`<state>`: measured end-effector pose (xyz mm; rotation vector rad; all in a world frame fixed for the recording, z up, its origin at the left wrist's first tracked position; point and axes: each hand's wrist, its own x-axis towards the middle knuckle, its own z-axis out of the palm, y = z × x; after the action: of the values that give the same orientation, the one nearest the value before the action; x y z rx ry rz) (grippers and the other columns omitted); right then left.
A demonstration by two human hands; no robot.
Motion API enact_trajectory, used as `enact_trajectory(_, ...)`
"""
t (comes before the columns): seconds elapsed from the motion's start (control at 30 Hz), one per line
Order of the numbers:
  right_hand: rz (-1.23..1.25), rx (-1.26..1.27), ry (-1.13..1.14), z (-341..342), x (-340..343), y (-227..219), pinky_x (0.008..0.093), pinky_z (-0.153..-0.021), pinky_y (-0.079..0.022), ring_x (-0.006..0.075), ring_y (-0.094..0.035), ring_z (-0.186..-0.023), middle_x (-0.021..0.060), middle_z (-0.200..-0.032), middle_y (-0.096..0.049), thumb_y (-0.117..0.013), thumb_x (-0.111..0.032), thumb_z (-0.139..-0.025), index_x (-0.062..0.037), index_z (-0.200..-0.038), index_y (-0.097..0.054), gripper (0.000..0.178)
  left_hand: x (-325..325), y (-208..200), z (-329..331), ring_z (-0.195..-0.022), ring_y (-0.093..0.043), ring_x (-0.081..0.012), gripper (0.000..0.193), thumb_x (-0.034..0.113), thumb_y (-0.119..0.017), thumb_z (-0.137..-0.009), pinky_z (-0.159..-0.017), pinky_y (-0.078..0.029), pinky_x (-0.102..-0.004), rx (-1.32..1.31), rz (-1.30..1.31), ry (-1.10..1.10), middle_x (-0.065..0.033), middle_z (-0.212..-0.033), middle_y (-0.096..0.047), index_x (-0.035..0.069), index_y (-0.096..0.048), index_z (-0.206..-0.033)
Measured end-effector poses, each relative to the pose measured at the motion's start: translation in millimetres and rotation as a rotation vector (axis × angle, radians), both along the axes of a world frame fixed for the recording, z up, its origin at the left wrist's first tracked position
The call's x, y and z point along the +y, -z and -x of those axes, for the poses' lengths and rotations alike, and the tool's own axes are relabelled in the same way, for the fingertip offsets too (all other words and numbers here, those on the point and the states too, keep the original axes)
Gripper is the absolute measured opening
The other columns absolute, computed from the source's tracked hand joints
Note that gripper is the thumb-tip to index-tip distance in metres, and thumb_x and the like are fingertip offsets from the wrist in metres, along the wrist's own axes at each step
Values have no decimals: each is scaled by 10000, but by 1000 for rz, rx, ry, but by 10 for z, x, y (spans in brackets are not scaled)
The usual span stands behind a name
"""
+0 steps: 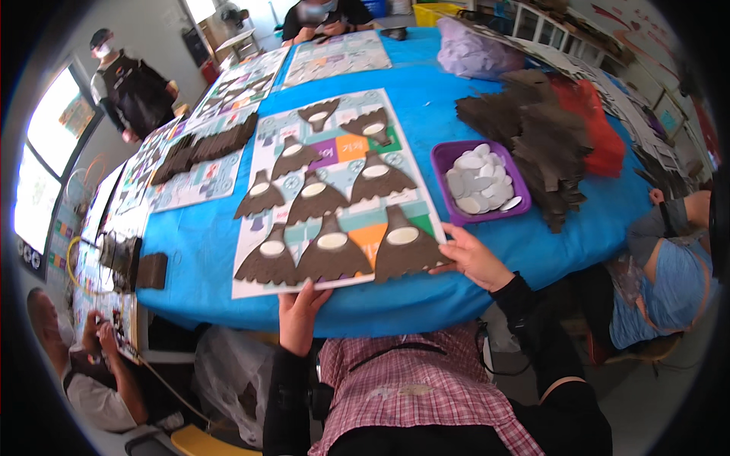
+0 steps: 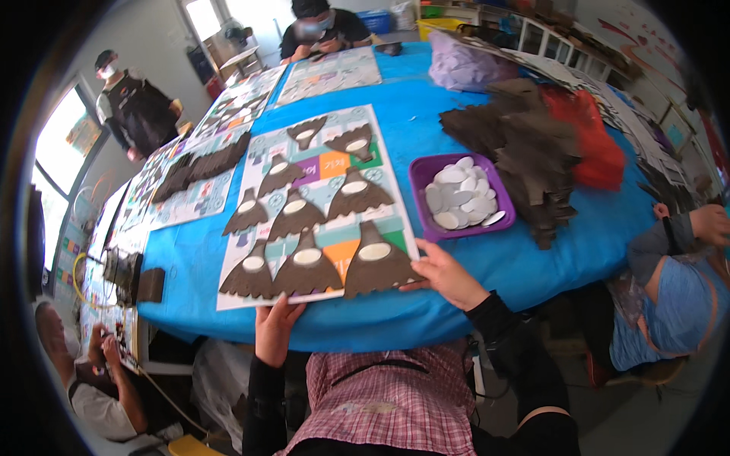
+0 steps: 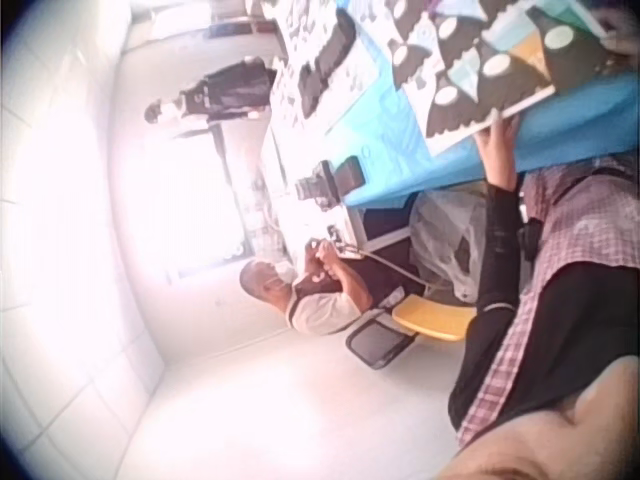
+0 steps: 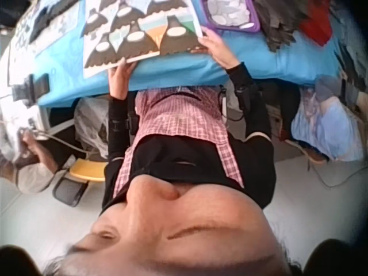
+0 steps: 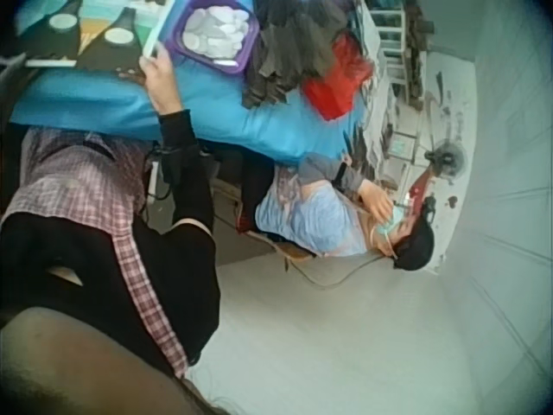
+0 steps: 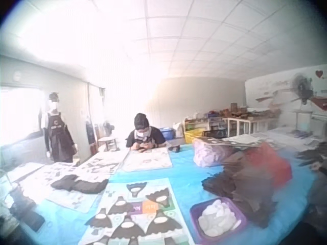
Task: Manually assembling and aligning various leather or fabric components of a shoe upper on a work table.
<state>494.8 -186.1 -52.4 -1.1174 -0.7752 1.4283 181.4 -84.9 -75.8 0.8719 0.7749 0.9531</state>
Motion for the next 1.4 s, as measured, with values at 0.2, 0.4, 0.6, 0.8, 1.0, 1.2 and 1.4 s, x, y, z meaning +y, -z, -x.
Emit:
enact_trajectory(0.2,6,427,-36,-82,92,193,338,-829,-505,162,-573,-1004,75,-1127,-552,-429,-173,-955,-59,-1244,-428,311,-96,68,12,-1025,-541,-200,390,29,-480,-913,-849,-514,-384,105,-79,-94,-76,-1166,-485,86,-355,-1278)
enact_trajectory(0.4,32,69,-65,29,134,169,268,-828,-477,110,-562,-1014,36,-1156,-549,-424,-150,-959,-56,-1321,-384,376,-147,105,100,-930,-599,-188,372,31,-495,-914,-818,-530,-393,-36,62,-103,-57,-1058,-565,112,-379,-1258)
enact_trajectory(0.6,84,272,-64,-40,65,118,285,-892,-448,125,-537,-1084,62,-1216,-528,-413,-118,-954,-41,-1347,-361,403,-99,125,45,-926,-605,-199,323,34,-493,-922,-827,-528,-431,-96,67,-77,-59,-1029,-575,102,-392,-1221)
enact_trajectory(0.8,57,371,-47,-37,103,245,322,-890,-469,151,-552,-1066,66,-1194,-540,-437,-157,-956,-53,-1335,-384,397,-63,356,205,-1005,-578,-226,413,15,-475,-923,-858,-513,-471,-143,76,-17,-81,-1152,-528,120,-351,-1302)
enact_trajectory(1.0,47,392,-91,-33,117,192,310,-889,-466,139,-542,-1072,57,-1202,-531,-430,-196,-970,-52,-1345,-370,406,-122,140,151,-1027,-583,-266,368,-13,-489,-917,-952,-455,-525,-105,51,-15,-111,-1081,-573,99,-387,-1252)
enact_trajectory(1.2,58,298,-94,-70,102,287,274,-870,-465,103,-534,-1064,26,-1194,-530,-418,-216,-982,-59,-1379,-352,432,-156,26,98,-1035,-560,-276,414,-10,-503,-908,-944,-461,-514,-78,58,-21,-138,-1118,-542,87,-369,-1287)
enact_trajectory(1.4,45,323,-71,-104,79,255,269,-835,-483,98,-547,-1036,21,-1174,-538,-451,-220,-971,-58,-1340,-392,407,-93,93,46,-1033,-558,-266,378,-3,-515,-901,-926,-470,-521,-76,8,40,-139,-1122,-541,76,-400,-1252)
